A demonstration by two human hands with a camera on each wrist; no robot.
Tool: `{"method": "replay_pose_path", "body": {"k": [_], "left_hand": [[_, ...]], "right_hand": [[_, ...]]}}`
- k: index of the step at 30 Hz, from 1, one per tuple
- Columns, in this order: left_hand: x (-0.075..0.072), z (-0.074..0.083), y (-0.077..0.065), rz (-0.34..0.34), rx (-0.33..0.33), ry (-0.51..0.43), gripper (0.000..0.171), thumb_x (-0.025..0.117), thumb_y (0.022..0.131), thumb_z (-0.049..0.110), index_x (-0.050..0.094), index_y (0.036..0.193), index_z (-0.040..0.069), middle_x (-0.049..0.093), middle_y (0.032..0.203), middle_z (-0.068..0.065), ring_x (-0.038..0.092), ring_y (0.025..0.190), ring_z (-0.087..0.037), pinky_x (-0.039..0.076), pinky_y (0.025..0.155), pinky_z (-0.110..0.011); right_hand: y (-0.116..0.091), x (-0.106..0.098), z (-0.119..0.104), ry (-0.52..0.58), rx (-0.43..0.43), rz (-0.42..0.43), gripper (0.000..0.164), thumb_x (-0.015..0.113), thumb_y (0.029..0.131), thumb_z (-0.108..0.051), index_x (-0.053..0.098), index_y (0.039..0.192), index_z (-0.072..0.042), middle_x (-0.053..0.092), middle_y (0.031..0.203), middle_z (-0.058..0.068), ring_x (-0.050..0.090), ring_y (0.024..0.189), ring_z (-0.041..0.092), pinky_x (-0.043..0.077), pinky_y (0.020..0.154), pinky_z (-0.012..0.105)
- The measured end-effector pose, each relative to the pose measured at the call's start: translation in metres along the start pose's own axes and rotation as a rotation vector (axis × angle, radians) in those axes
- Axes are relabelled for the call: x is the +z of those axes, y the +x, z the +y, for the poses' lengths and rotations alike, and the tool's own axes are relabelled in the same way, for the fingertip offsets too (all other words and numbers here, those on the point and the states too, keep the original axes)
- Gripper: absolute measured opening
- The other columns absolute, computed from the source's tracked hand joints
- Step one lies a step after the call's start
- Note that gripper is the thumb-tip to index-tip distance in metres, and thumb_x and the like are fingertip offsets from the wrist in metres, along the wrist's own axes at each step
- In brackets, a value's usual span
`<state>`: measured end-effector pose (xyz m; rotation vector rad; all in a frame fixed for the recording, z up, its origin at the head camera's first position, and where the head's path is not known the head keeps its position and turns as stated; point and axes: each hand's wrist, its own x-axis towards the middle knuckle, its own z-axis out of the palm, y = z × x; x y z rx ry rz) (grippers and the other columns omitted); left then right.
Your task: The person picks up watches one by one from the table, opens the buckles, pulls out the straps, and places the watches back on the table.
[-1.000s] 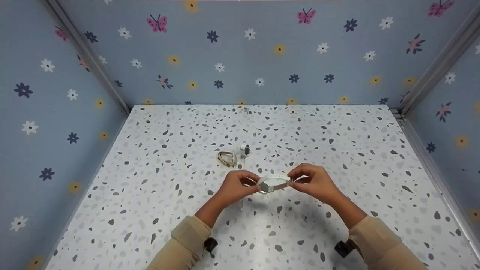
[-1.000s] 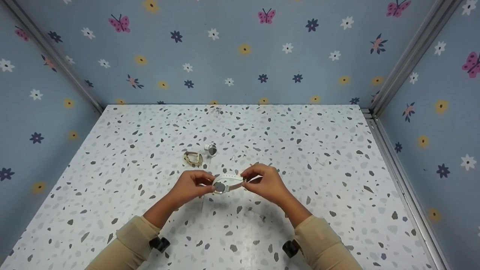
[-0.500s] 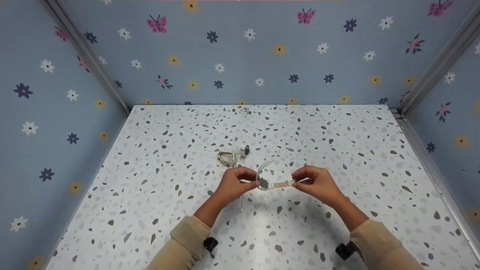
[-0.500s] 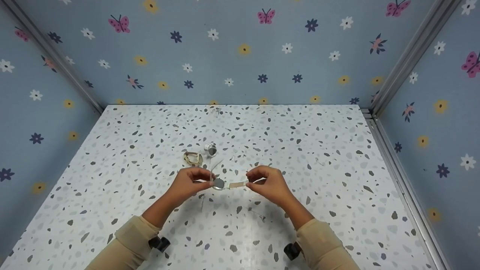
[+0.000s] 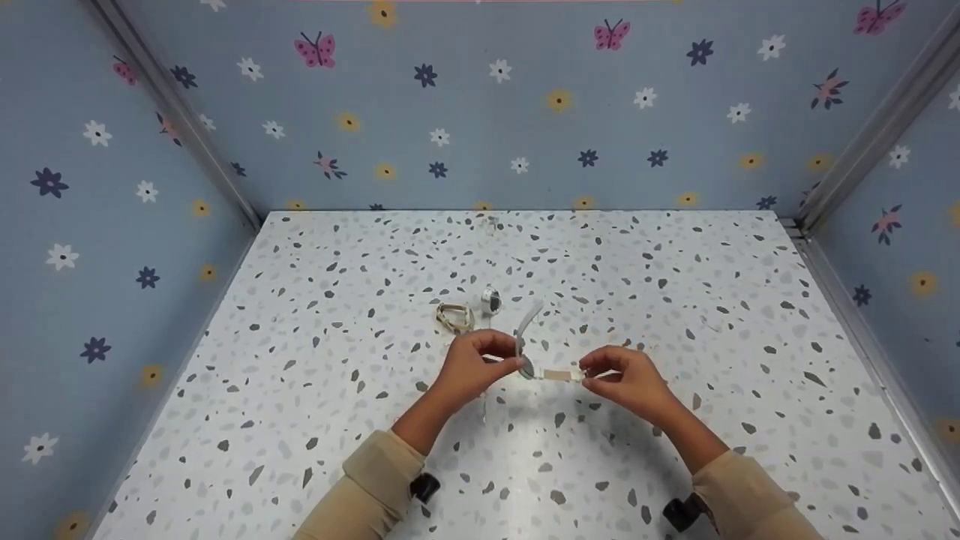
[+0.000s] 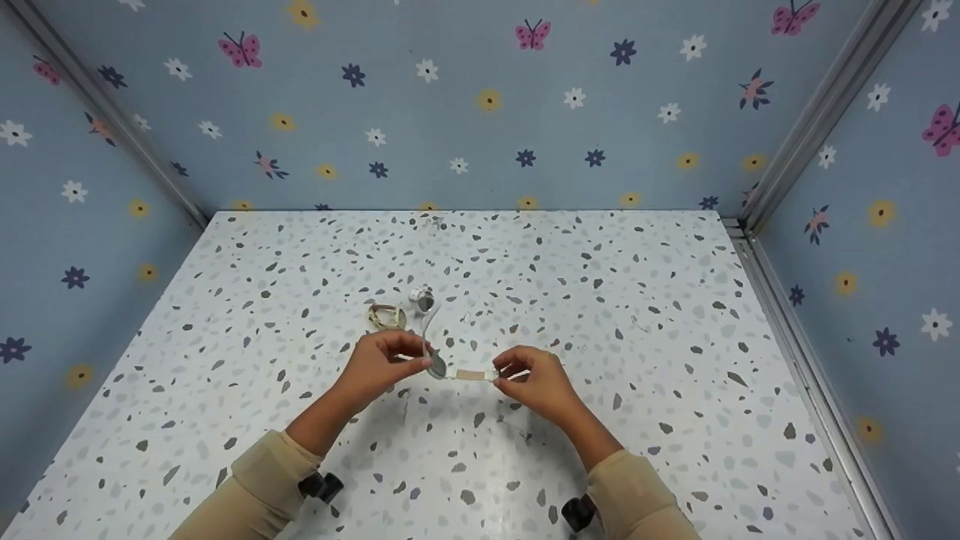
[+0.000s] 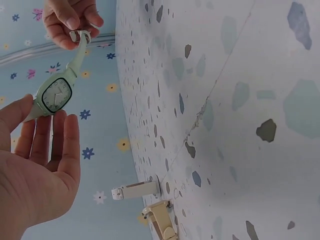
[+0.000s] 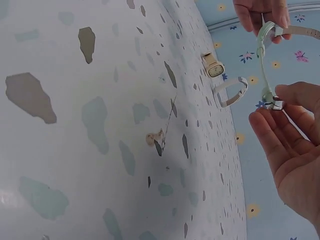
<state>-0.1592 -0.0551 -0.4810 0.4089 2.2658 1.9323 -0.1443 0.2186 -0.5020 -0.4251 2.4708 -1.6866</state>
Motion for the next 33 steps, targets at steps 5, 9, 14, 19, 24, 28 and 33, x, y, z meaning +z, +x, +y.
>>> {"method": "replay_pose_path", "body": {"k": [5, 9, 14, 19, 24, 28, 33], "left_hand": [[0.001, 0.005, 0.002, 0.016, 0.014, 0.009, 0.02, 0.08, 0.082, 0.011, 0.071, 0.098, 0.001, 0.07, 0.095, -0.006, 0.067, 0.092, -0.02, 0.057, 0.079, -0.031], [0.002, 0.007, 0.005, 0.035, 0.029, 0.022, 0.02, 0.08, 0.082, 0.013, 0.072, 0.097, 0.002, 0.07, 0.094, -0.006, 0.067, 0.091, -0.02, 0.056, 0.08, -0.032], [0.005, 0.011, 0.007, 0.055, -0.005, 0.035, 0.025, 0.081, 0.082, 0.019, 0.071, 0.097, 0.002, 0.07, 0.09, -0.003, 0.065, 0.086, -0.019, 0.055, 0.074, -0.032], [0.012, 0.015, 0.008, 0.06, -0.032, 0.048, 0.025, 0.081, 0.082, 0.02, 0.071, 0.095, 0.002, 0.068, 0.088, -0.001, 0.063, 0.078, -0.017, 0.054, 0.065, -0.03], [0.018, 0.016, 0.009, 0.068, -0.028, 0.03, 0.02, 0.081, 0.081, 0.018, 0.07, 0.092, 0.005, 0.068, 0.086, -0.002, 0.063, 0.072, -0.017, 0.053, 0.062, -0.029], [0.022, 0.017, 0.011, 0.074, -0.048, -0.007, 0.021, 0.08, 0.082, 0.017, 0.069, 0.093, 0.003, 0.067, 0.085, -0.002, 0.064, 0.071, -0.015, 0.055, 0.063, -0.03], [0.024, 0.015, 0.014, 0.064, -0.091, -0.066, 0.024, 0.078, 0.084, 0.015, 0.068, 0.098, -0.001, 0.068, 0.086, -0.003, 0.065, 0.072, -0.017, 0.058, 0.066, -0.033]], "right_hand": [[0.0, -0.001, -0.003, -0.074, -0.04, -0.002, 0.024, 0.073, 0.086, -0.002, 0.067, 0.108, 0.004, 0.068, 0.106, 0.017, 0.067, 0.097, 0.031, 0.057, 0.08, 0.035], [0.0, 0.0, -0.007, -0.118, -0.062, 0.016, 0.024, 0.072, 0.086, -0.001, 0.066, 0.109, 0.004, 0.066, 0.108, 0.018, 0.067, 0.097, 0.031, 0.057, 0.082, 0.037], [0.001, 0.005, -0.015, -0.099, -0.094, 0.018, 0.022, 0.071, 0.087, -0.001, 0.067, 0.109, 0.001, 0.067, 0.108, 0.014, 0.067, 0.097, 0.028, 0.057, 0.083, 0.036], [0.003, 0.014, -0.028, -0.009, -0.112, -0.011, 0.021, 0.069, 0.089, -0.002, 0.067, 0.11, 0.0, 0.067, 0.106, 0.015, 0.066, 0.098, 0.028, 0.057, 0.083, 0.032], [0.008, 0.026, -0.03, 0.036, -0.115, -0.034, 0.024, 0.071, 0.09, -0.007, 0.066, 0.112, 0.001, 0.067, 0.108, 0.017, 0.066, 0.099, 0.027, 0.057, 0.082, 0.03], [0.01, 0.034, -0.032, 0.032, -0.124, -0.024, 0.027, 0.073, 0.088, -0.011, 0.067, 0.113, -0.002, 0.068, 0.107, 0.013, 0.067, 0.097, 0.027, 0.057, 0.08, 0.031], [0.012, 0.041, -0.032, 0.029, -0.124, 0.01, 0.026, 0.074, 0.088, -0.009, 0.069, 0.112, -0.003, 0.07, 0.103, 0.01, 0.067, 0.094, 0.024, 0.058, 0.077, 0.029]]}}
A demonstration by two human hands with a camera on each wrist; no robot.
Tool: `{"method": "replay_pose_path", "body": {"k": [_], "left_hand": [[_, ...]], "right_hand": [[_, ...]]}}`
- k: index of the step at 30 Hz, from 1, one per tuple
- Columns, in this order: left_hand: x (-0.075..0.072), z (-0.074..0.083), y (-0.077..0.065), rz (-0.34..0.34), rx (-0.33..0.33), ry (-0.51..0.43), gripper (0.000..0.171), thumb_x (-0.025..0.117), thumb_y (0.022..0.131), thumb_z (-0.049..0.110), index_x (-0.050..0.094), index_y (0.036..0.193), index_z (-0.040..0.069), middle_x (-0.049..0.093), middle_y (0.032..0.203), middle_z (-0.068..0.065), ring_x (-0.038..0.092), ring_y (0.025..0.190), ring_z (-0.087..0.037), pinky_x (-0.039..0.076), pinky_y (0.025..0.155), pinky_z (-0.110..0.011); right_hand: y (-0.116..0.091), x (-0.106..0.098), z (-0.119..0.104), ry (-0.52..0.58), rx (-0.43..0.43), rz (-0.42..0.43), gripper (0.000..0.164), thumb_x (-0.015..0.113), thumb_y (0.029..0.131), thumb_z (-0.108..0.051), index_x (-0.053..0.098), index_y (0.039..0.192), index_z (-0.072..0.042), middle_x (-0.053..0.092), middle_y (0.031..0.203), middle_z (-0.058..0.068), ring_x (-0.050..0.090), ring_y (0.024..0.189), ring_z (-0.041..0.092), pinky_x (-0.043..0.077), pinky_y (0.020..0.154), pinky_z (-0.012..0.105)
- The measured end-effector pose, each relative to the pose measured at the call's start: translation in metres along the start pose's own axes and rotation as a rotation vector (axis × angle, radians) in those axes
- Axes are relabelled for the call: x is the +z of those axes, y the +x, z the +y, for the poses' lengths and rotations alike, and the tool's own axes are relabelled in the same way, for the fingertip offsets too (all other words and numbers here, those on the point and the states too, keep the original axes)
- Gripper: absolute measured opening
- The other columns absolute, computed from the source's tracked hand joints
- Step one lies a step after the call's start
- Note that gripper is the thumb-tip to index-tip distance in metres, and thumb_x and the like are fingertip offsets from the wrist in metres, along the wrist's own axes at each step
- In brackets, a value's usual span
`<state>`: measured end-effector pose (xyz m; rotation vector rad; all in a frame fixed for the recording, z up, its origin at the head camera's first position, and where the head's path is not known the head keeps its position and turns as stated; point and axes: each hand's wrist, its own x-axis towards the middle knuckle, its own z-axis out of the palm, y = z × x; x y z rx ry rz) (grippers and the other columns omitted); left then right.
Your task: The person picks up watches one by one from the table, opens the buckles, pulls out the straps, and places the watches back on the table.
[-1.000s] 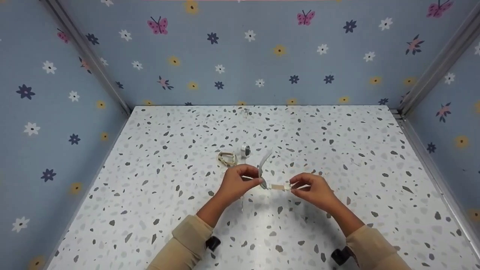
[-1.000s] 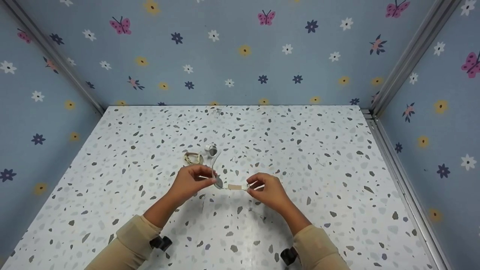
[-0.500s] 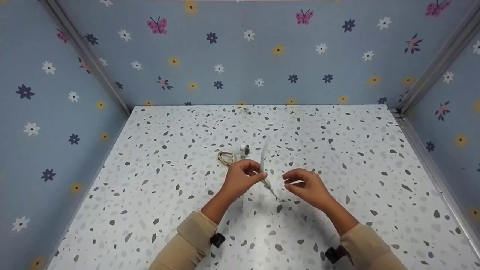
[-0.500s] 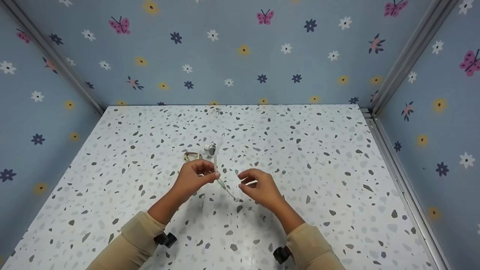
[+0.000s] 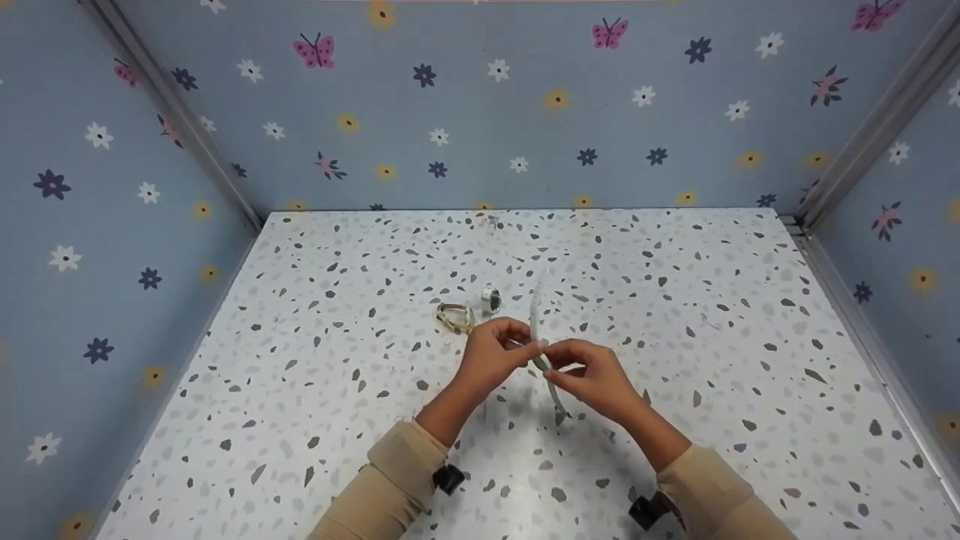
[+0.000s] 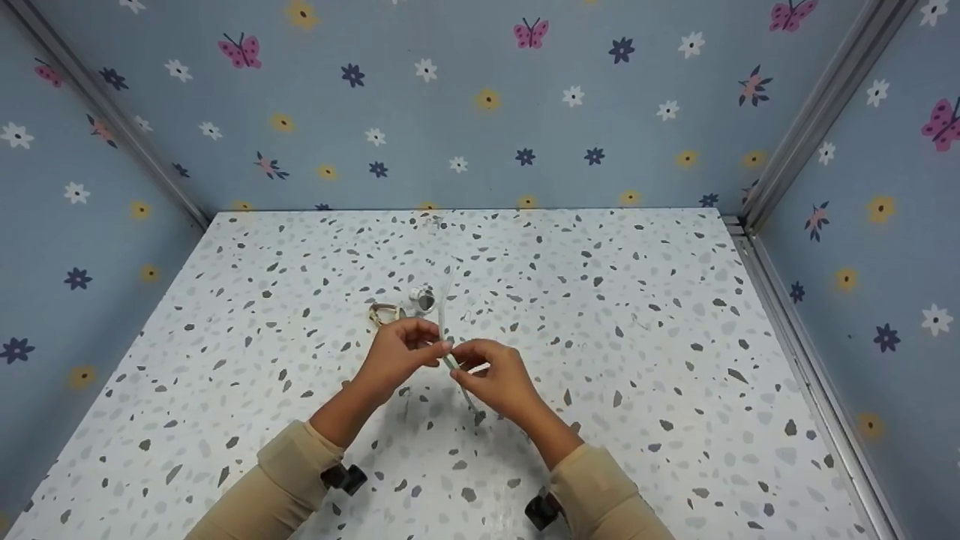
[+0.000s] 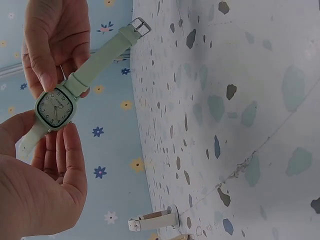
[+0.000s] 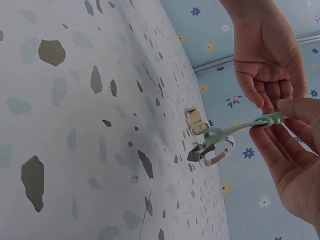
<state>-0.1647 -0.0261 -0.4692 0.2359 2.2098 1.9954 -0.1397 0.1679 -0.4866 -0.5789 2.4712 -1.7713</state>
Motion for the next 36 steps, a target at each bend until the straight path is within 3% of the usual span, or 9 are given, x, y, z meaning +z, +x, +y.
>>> {"method": "replay_pose_path", "body": {"k": [3, 8, 14, 22, 27, 32, 36], "left_hand": [[-0.002, -0.001, 0.002, -0.019, -0.029, -0.069, 0.025, 0.076, 0.086, 0.013, 0.067, 0.102, -0.003, 0.068, 0.087, -0.004, 0.065, 0.073, -0.018, 0.059, 0.069, -0.036], [-0.007, -0.003, 0.004, -0.068, -0.069, -0.216, 0.025, 0.07, 0.09, 0.006, 0.064, 0.109, -0.009, 0.067, 0.088, -0.005, 0.067, 0.075, -0.016, 0.059, 0.073, -0.037], [-0.008, -0.001, 0.002, -0.114, -0.042, -0.281, 0.023, 0.069, 0.088, 0.002, 0.062, 0.107, -0.01, 0.065, 0.089, -0.008, 0.068, 0.078, -0.019, 0.06, 0.071, -0.039], [-0.004, -0.002, 0.003, -0.137, -0.035, -0.262, 0.024, 0.071, 0.088, 0.003, 0.064, 0.108, -0.007, 0.064, 0.088, -0.008, 0.066, 0.078, -0.018, 0.06, 0.065, -0.036], [-0.005, -0.003, 0.004, -0.149, -0.026, -0.243, 0.025, 0.071, 0.089, 0.004, 0.065, 0.11, -0.007, 0.065, 0.089, -0.008, 0.065, 0.078, -0.019, 0.06, 0.069, -0.04], [-0.008, -0.004, 0.003, -0.132, 0.002, -0.162, 0.024, 0.072, 0.089, 0.008, 0.068, 0.109, -0.004, 0.065, 0.089, -0.008, 0.063, 0.077, -0.017, 0.06, 0.071, -0.043], [-0.012, -0.005, 0.002, -0.11, 0.052, -0.069, 0.022, 0.073, 0.089, 0.01, 0.069, 0.107, -0.002, 0.066, 0.092, -0.008, 0.064, 0.077, -0.017, 0.06, 0.069, -0.037]], "right_hand": [[0.0, 0.001, 0.0, 0.079, 0.029, 0.01, 0.025, 0.072, 0.088, -0.004, 0.068, 0.112, 0.0, 0.07, 0.101, 0.014, 0.067, 0.092, 0.026, 0.059, 0.075, 0.032], [0.0, 0.002, 0.003, 0.326, 0.146, -0.005, 0.027, 0.07, 0.087, 0.003, 0.064, 0.113, 0.009, 0.068, 0.099, 0.018, 0.068, 0.088, 0.024, 0.06, 0.074, 0.04], [0.0, 0.0, 0.004, 0.472, 0.215, -0.021, 0.032, 0.069, 0.088, 0.0, 0.059, 0.115, 0.013, 0.067, 0.099, 0.013, 0.067, 0.088, 0.022, 0.06, 0.072, 0.041], [0.001, -0.003, 0.003, 0.504, 0.267, -0.003, 0.025, 0.069, 0.09, -0.007, 0.063, 0.112, 0.003, 0.065, 0.098, 0.012, 0.066, 0.088, 0.023, 0.06, 0.065, 0.042], [0.001, -0.005, 0.004, 0.511, 0.292, 0.001, 0.024, 0.068, 0.09, -0.005, 0.062, 0.112, 0.003, 0.064, 0.097, 0.012, 0.065, 0.088, 0.024, 0.06, 0.065, 0.044], [0.001, -0.011, 0.004, 0.496, 0.312, 0.017, 0.029, 0.068, 0.091, -0.006, 0.06, 0.115, 0.007, 0.063, 0.097, 0.01, 0.064, 0.087, 0.022, 0.06, 0.066, 0.042], [0.001, -0.016, 0.005, 0.494, 0.331, 0.037, 0.028, 0.068, 0.091, -0.005, 0.06, 0.115, 0.007, 0.062, 0.096, 0.009, 0.062, 0.086, 0.021, 0.06, 0.065, 0.04]]}}
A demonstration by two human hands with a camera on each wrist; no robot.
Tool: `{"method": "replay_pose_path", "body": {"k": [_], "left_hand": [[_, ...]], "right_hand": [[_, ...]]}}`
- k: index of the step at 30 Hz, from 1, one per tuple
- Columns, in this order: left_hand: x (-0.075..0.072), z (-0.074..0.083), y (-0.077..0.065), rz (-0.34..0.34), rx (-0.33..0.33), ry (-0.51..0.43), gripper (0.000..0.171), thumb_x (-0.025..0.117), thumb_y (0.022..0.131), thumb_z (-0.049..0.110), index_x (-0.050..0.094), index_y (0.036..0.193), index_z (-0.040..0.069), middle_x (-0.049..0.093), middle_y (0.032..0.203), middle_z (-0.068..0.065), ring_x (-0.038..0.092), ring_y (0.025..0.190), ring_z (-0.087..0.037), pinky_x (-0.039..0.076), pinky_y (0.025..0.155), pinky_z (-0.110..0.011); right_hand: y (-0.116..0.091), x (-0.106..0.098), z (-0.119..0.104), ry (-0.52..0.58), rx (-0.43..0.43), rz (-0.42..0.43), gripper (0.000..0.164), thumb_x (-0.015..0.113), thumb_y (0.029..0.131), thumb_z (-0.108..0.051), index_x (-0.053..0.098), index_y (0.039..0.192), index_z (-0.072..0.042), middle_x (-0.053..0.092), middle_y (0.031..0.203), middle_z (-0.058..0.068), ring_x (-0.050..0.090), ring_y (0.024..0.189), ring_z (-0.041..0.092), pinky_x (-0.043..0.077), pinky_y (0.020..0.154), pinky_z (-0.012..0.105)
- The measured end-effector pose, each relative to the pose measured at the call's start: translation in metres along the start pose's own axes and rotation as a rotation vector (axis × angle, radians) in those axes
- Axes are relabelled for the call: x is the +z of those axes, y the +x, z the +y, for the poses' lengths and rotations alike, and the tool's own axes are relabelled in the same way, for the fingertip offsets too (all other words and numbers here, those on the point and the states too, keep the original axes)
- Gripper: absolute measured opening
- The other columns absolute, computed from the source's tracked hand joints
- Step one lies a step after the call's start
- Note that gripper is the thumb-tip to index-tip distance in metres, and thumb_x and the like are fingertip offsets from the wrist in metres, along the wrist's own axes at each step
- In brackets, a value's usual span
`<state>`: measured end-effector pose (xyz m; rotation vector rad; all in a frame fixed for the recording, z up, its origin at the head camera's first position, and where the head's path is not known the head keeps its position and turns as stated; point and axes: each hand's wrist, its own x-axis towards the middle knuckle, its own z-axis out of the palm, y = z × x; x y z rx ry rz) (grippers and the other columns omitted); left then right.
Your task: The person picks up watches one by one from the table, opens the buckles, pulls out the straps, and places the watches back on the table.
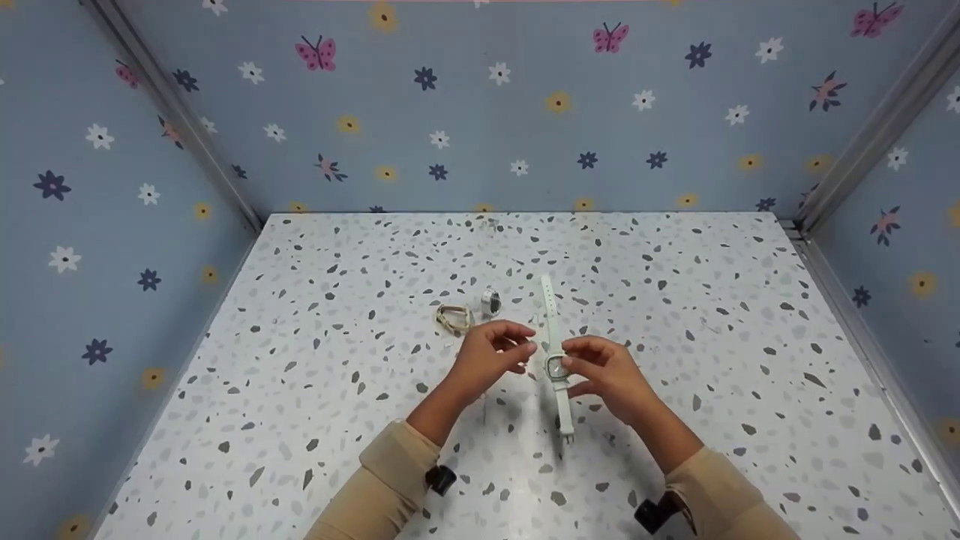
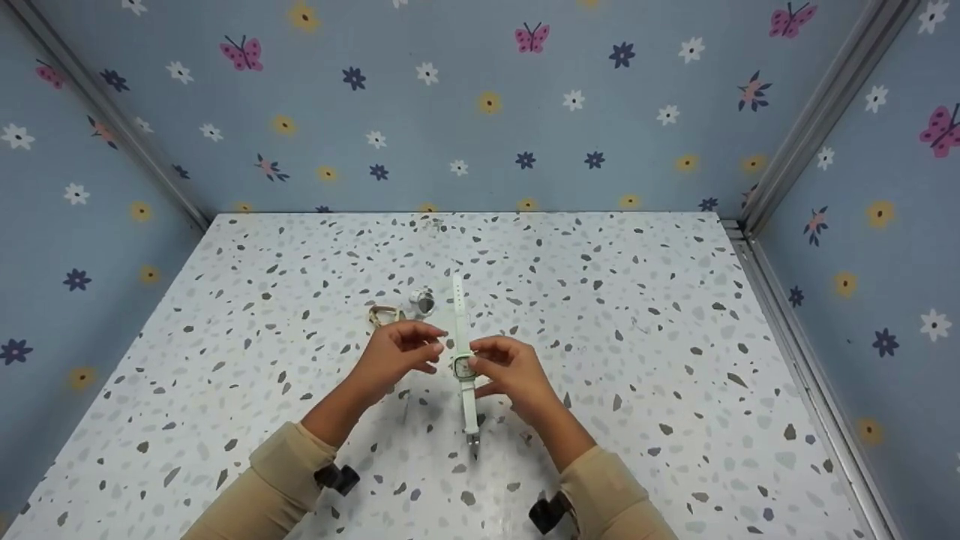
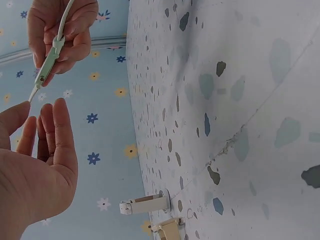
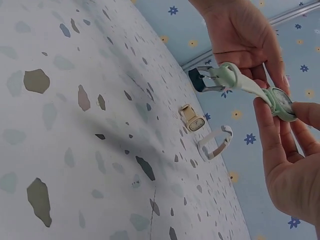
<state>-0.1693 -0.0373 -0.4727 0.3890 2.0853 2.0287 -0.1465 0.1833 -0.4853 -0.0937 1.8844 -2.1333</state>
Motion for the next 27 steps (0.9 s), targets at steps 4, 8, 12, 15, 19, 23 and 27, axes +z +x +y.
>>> {"method": "replay_pose_path", "body": {"k": [4, 8, 12, 15, 19, 23, 27], "left_hand": [[-0.005, -0.001, -0.003, 0.007, 0.054, 0.093, 0.021, 0.072, 0.089, 0.01, 0.07, 0.106, -0.001, 0.066, 0.096, -0.008, 0.065, 0.079, -0.018, 0.059, 0.067, -0.034], [-0.011, -0.004, -0.007, 0.024, 0.085, 0.209, 0.02, 0.073, 0.089, 0.013, 0.071, 0.106, 0.003, 0.067, 0.1, -0.006, 0.065, 0.086, -0.019, 0.058, 0.07, -0.032], [-0.018, -0.006, -0.009, 0.051, 0.116, 0.302, 0.021, 0.073, 0.089, 0.016, 0.072, 0.106, 0.005, 0.067, 0.104, -0.006, 0.065, 0.091, -0.021, 0.055, 0.073, -0.033], [-0.022, -0.006, -0.011, 0.063, 0.129, 0.344, 0.019, 0.074, 0.089, 0.015, 0.072, 0.107, 0.008, 0.065, 0.106, -0.005, 0.065, 0.092, -0.019, 0.056, 0.074, -0.033], [-0.027, -0.007, -0.013, 0.072, 0.148, 0.388, 0.018, 0.073, 0.089, 0.014, 0.072, 0.107, 0.01, 0.064, 0.105, -0.003, 0.065, 0.092, -0.016, 0.057, 0.075, -0.028], [-0.033, -0.007, -0.017, 0.091, 0.182, 0.432, 0.018, 0.073, 0.088, 0.011, 0.071, 0.106, 0.008, 0.064, 0.103, -0.005, 0.066, 0.091, -0.018, 0.057, 0.074, -0.026], [-0.039, -0.01, -0.02, 0.123, 0.212, 0.48, 0.017, 0.073, 0.088, 0.009, 0.071, 0.105, 0.007, 0.064, 0.103, -0.006, 0.067, 0.089, -0.017, 0.057, 0.073, -0.025]], "right_hand": [[0.001, -0.005, -0.001, 0.0, 0.002, 0.021, 0.027, 0.068, 0.09, -0.005, 0.061, 0.114, 0.005, 0.062, 0.096, 0.01, 0.063, 0.087, 0.022, 0.06, 0.066, 0.041], [0.002, -0.01, -0.002, -0.001, 0.009, 0.048, 0.028, 0.069, 0.09, -0.005, 0.061, 0.115, 0.005, 0.061, 0.098, 0.011, 0.064, 0.087, 0.023, 0.06, 0.067, 0.041], [0.003, -0.017, -0.002, 0.014, 0.014, 0.076, 0.029, 0.068, 0.09, -0.004, 0.059, 0.116, 0.007, 0.061, 0.098, 0.012, 0.063, 0.087, 0.022, 0.06, 0.068, 0.041], [0.004, -0.022, -0.002, 0.031, 0.02, 0.104, 0.028, 0.067, 0.091, -0.003, 0.059, 0.116, 0.006, 0.062, 0.098, 0.011, 0.062, 0.087, 0.021, 0.06, 0.068, 0.04], [0.005, -0.029, -0.004, 0.04, 0.04, 0.152, 0.028, 0.067, 0.091, -0.004, 0.06, 0.116, 0.005, 0.062, 0.099, 0.01, 0.062, 0.089, 0.021, 0.06, 0.068, 0.04], [0.007, -0.036, -0.005, 0.056, 0.048, 0.183, 0.029, 0.067, 0.091, -0.005, 0.058, 0.118, 0.004, 0.062, 0.102, 0.009, 0.063, 0.091, 0.022, 0.06, 0.07, 0.039], [0.012, -0.041, -0.006, 0.08, 0.032, 0.201, 0.03, 0.065, 0.092, -0.002, 0.056, 0.119, 0.007, 0.062, 0.102, 0.011, 0.064, 0.091, 0.023, 0.06, 0.071, 0.04]]}}
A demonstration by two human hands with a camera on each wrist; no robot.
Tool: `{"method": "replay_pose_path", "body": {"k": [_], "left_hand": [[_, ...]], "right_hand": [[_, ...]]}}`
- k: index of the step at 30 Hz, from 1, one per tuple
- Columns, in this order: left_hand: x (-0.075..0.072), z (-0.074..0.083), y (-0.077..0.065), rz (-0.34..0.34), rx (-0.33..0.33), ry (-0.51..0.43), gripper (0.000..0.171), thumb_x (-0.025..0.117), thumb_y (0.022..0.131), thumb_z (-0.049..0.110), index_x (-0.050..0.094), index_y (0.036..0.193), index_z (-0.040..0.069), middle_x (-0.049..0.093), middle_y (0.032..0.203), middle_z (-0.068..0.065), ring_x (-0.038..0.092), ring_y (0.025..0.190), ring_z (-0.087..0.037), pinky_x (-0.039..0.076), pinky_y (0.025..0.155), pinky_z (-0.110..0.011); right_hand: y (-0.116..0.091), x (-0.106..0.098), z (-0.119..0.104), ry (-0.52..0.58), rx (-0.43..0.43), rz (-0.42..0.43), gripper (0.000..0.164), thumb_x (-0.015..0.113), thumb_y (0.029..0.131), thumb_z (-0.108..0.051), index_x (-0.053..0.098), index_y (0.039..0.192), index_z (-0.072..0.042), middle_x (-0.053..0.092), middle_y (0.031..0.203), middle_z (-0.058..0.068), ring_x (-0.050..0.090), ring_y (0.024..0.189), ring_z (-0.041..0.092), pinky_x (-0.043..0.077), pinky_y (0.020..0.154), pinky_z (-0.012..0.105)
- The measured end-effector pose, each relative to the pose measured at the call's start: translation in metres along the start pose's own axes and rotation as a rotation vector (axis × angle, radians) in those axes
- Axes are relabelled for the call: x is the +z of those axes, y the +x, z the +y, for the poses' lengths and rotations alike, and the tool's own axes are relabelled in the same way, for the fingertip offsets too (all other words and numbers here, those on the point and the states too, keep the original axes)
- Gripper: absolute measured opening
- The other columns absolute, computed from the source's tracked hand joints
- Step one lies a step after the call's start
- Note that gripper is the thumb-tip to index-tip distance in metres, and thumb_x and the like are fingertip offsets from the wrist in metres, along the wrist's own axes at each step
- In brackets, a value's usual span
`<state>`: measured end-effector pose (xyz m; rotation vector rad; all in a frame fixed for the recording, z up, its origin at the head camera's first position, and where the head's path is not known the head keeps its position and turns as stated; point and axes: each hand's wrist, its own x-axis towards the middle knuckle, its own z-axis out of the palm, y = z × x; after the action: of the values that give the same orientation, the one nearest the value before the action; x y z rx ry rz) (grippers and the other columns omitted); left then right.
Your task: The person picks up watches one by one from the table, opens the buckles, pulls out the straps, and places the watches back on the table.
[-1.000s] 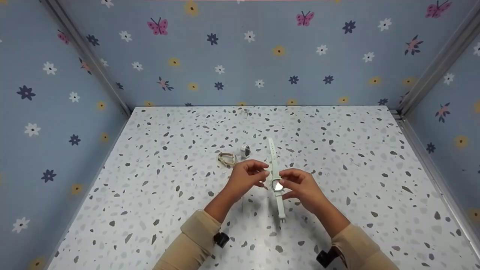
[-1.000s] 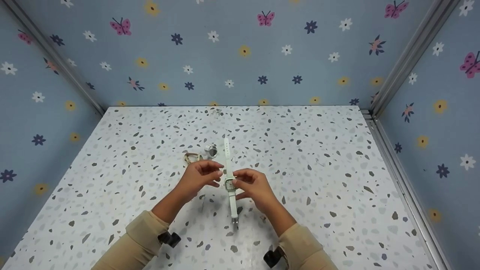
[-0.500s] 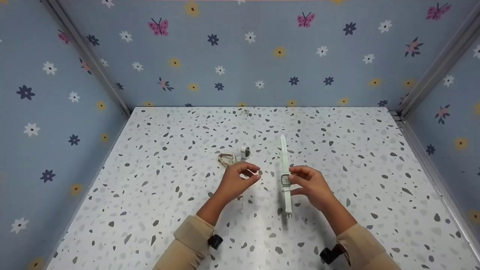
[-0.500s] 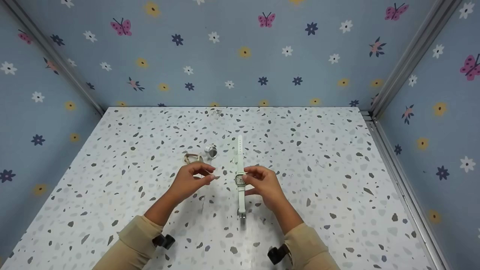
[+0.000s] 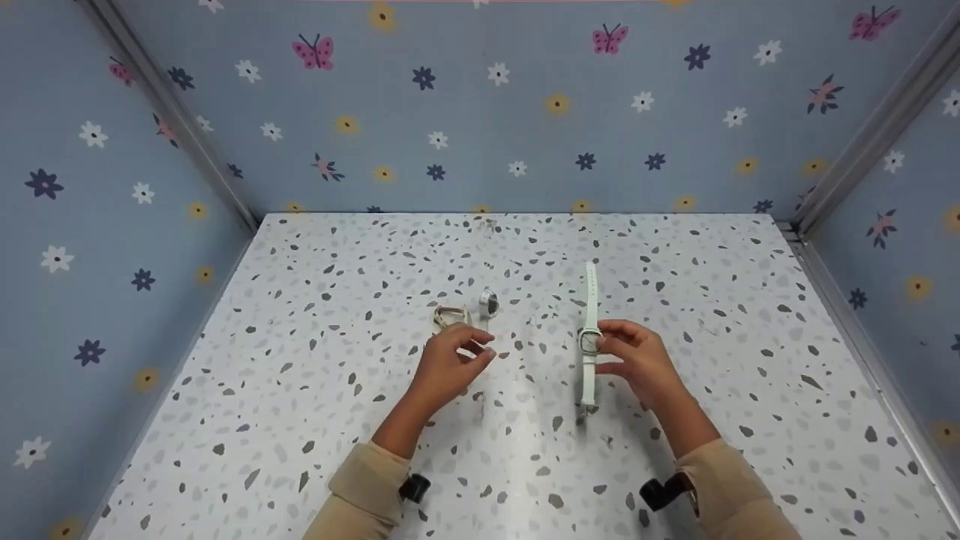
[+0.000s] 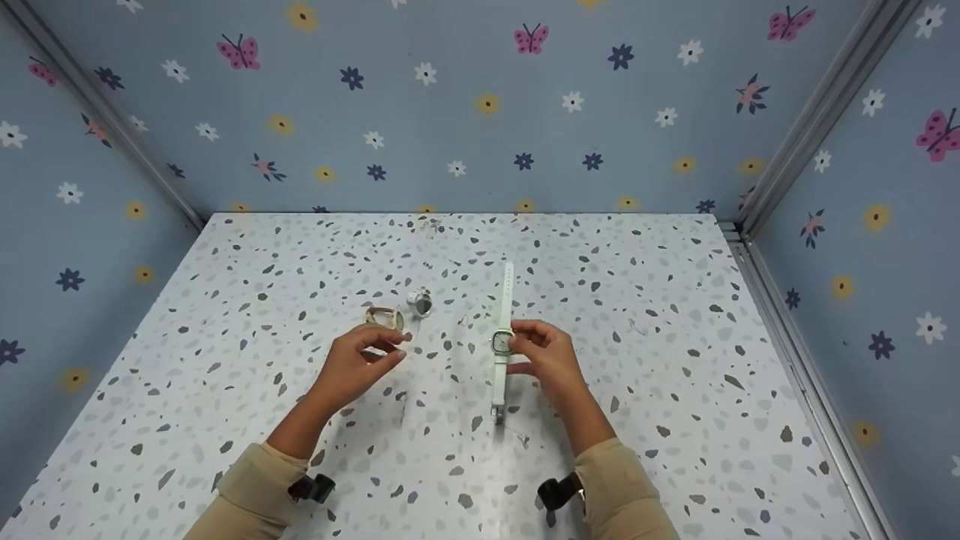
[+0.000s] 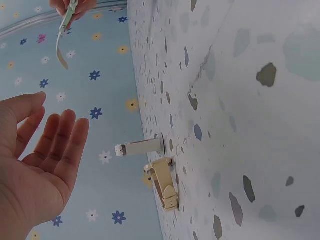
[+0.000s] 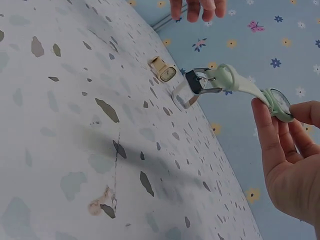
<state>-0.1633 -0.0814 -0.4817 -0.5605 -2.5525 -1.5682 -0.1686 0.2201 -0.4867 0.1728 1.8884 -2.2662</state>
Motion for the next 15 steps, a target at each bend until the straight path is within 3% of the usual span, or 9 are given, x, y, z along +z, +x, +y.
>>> {"method": "replay_pose_path", "body": {"k": [15], "left_hand": [[-0.016, -0.026, -0.009, 0.147, 0.009, 0.074, 0.021, 0.073, 0.086, 0.003, 0.072, 0.107, 0.007, 0.064, 0.104, -0.005, 0.067, 0.087, -0.02, 0.057, 0.069, -0.026]], "right_hand": [[0.032, -0.015, 0.006, -0.011, 0.044, 0.103, 0.034, 0.058, 0.094, 0.0, 0.053, 0.127, 0.005, 0.06, 0.107, 0.01, 0.064, 0.092, 0.02, 0.059, 0.079, 0.039]]}}
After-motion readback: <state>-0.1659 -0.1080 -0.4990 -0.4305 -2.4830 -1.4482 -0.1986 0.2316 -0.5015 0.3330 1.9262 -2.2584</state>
